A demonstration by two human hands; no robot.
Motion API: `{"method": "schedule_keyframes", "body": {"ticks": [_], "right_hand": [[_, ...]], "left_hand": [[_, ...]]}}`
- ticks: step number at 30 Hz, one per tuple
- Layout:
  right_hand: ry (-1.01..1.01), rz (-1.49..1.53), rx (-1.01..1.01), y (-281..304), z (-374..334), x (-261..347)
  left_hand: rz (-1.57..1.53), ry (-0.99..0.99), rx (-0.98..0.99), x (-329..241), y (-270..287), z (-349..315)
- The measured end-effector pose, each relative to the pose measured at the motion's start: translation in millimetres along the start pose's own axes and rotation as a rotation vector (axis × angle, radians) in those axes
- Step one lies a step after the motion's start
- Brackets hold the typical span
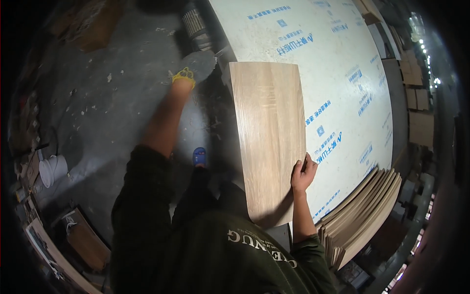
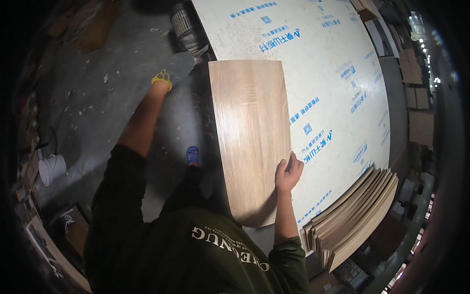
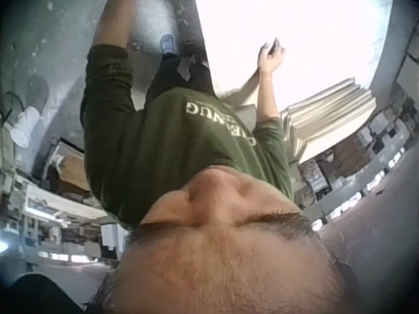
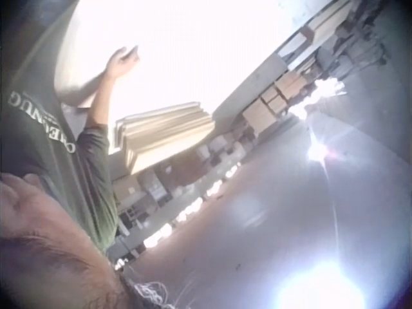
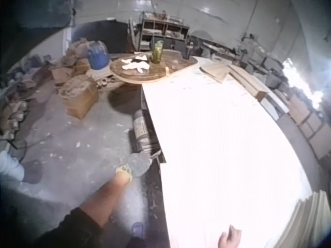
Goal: The recorder uses a utility knife or specialized blade to trim excess veneer or edge banding from a curved wooden panel on a large worktable.
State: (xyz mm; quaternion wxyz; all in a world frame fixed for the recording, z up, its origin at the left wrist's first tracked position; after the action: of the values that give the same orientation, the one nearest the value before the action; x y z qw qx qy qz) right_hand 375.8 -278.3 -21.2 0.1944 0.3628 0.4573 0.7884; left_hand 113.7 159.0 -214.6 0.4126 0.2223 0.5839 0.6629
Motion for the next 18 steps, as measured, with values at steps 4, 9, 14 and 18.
{"method": "schedule_keyframes", "body": {"ticks": [4,9,14,18], "right_hand": [[-0.010,0.022,-0.016,5.4,4.6,13.0],[0.031,0.105,0.039,-14.6,5.5,40.7],[0.025,0.029,-0.001,-7.1,8.8,18.8],[0.035,0.067,0.014,-8.6,7.0,26.4]], "left_hand": [[-0.016,-0.201,0.148,-87.3,138.6,11.3],[-0.044,-0.064,-0.294,7.9,79.4,-17.6],[-0.230,0.187,-0.082,-18.2,112.6,58.3],[-0.537,0.371,-0.351,-44.2,128.8,38.0]]}}
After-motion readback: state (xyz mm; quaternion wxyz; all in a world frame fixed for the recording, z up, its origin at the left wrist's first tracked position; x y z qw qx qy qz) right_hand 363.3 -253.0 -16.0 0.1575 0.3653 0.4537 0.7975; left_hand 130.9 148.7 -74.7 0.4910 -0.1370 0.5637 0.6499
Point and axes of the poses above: each hand's wrist, its own z-axis towards the middle knuckle, its own y-axis out of the back of the hand, x = y × z, the point moved 3 cm from there along z, towards the middle knuckle, and after that the axes turned 12 degrees about -x, right-handed, at the moved point
